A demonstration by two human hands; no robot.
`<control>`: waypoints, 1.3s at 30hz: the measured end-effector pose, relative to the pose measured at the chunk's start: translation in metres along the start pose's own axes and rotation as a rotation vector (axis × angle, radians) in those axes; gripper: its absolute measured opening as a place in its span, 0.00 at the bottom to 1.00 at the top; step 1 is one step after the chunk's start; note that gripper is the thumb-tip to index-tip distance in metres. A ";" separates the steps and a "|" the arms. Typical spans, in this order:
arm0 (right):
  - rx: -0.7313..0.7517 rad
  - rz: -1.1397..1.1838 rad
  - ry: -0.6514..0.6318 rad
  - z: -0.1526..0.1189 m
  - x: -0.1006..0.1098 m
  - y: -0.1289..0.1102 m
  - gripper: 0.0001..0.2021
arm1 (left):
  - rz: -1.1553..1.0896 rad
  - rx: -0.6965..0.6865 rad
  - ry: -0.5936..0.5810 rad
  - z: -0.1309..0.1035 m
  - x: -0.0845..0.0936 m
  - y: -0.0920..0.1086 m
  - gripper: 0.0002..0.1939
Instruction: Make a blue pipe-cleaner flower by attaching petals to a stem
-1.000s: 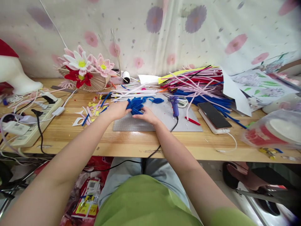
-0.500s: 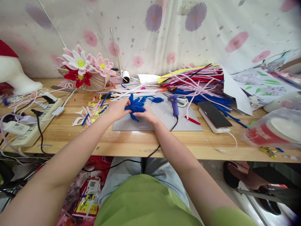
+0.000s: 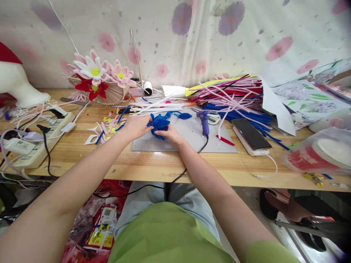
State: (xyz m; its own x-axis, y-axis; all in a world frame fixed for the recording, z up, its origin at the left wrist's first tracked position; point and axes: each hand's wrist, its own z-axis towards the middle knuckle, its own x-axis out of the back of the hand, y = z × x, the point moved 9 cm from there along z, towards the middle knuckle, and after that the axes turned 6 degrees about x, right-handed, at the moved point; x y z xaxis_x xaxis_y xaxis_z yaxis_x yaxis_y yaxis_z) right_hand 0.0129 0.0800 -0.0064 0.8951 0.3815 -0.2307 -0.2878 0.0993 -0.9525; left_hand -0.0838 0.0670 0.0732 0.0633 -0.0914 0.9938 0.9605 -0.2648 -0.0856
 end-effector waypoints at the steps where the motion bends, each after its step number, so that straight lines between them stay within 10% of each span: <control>1: -0.005 0.004 0.004 0.000 -0.001 0.001 0.22 | 0.021 -0.004 0.006 -0.001 0.000 0.001 0.19; 39: -0.053 0.087 0.014 0.000 0.002 0.009 0.18 | 0.028 0.053 -0.035 0.003 0.014 0.003 0.18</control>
State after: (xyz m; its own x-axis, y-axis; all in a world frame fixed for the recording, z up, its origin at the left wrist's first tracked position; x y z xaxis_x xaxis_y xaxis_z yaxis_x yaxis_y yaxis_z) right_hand 0.0117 0.0815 -0.0156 0.8724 0.3737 -0.3151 -0.3462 0.0172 -0.9380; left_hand -0.0793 0.0677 0.0871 0.0988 -0.0640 0.9931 0.9712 -0.2111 -0.1102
